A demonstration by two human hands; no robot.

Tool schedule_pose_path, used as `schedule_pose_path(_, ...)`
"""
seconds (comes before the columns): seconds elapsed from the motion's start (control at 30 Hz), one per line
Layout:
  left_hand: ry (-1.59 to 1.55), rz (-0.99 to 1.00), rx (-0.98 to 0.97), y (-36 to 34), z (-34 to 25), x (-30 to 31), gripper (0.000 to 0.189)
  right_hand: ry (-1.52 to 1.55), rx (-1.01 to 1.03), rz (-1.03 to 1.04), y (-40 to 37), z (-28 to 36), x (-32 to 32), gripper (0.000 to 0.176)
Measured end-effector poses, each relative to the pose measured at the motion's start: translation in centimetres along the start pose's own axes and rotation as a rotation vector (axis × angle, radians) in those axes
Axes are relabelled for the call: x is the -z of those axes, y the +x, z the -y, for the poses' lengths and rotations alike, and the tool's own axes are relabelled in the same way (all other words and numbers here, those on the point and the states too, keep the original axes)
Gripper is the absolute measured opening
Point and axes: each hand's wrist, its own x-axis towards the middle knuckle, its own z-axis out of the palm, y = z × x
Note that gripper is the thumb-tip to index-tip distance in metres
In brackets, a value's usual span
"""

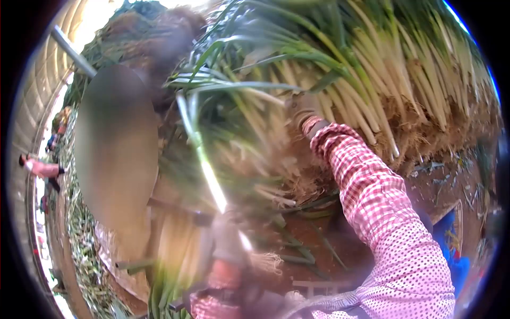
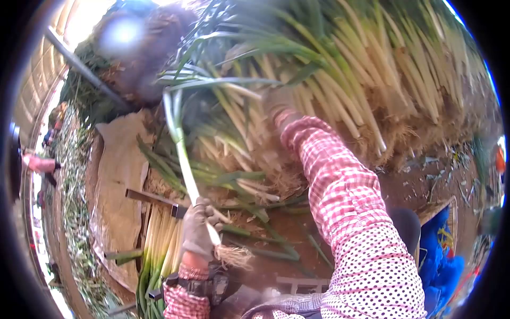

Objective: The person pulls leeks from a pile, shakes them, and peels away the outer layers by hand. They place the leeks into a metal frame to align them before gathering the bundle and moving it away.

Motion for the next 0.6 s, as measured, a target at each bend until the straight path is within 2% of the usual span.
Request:
schedule_pose_path(0.03, -0.025, -0.007, 0.004, 0.6, 1.2, 0.8, 0.017, 0.037, 0.077, 0.231, -0.2, 0.3, 0.9, 0.021)
schedule_pose_path(0.07, 0.085, 0.028, -0.034, 1.4, 2.1, 1.5, 0.014, 0.067, 0.158, 0.462, -0.3, 1.1, 3.3, 0.023)
schedule_pose_path(0.13, 0.100, -0.059, 0.043, 2.0, 3.9, 2.1, 0.015, 0.322, 0.000, 0.641, -3.4, 5.6, 5.9, 0.033)
schedule_pose_path(0.2, 0.172, -0.139, 0.006, 2.2, 6.5, 2.5, 0.017, 0.832, 0.036, 0.576, -10.9, 8.1, 5.9, 0.038)
schedule_pose_path(0.27, 0.181, -0.134, -0.043, 1.9, 8.7, 2.5, 0.020, 1.234, 0.049, 0.797, -19.5, 11.4, 5.9, 0.044)
schedule_pose_path(0.3, 0.207, -0.133, -0.093, 1.8, 10.4, 2.6, 0.021, 1.326, -0.022, 0.867, -23.3, 12.6, 6.2, 0.047)
schedule_pose_path(0.33, 0.492, -0.200, -0.025, -1.4, 8.1, 0.4, 0.024, 1.268, -0.217, 0.962, -26.0, 13.4, 7.7, 0.045)
schedule_pose_path(0.37, 0.411, -0.098, -0.090, -1.2, 10.4, 1.6, 0.028, 1.334, -0.274, 0.888, -27.9, 13.6, 8.1, 0.043)
schedule_pose_path(0.43, 0.513, 0.048, -0.272, 3.0, 17.5, 5.5, 0.029, 1.391, -0.489, 0.972, -29.7, 12.8, 9.5, 0.041)
schedule_pose_path(0.47, 0.649, 0.121, -0.107, -1.1, 12.9, 3.2, 0.032, 1.469, -0.450, 0.981, -30.0, 11.9, 10.8, 0.039)
schedule_pose_path(0.5, 0.666, 0.231, -0.040, 0.8, 14.8, 4.3, 0.033, 1.545, -0.410, 0.991, -29.7, 10.8, 12.5, 0.037)
schedule_pose_path(0.53, 0.874, 0.432, -0.083, -0.1, 13.1, 4.1, 0.030, 1.622, -0.367, 1.006, -29.5, 9.8, 14.2, 0.036)
schedule_pose_path(0.57, 1.041, 0.465, -0.209, -1.0, 11.6, 3.8, 0.025, 1.695, -0.461, 1.020, -29.7, 8.5, 15.7, 0.031)
schedule_pose_path(0.6, 1.206, 0.480, -0.346, -1.9, 10.1, 3.4, 0.024, 1.549, -0.333, 0.980, -30.6, 6.5, 15.6, 0.032)
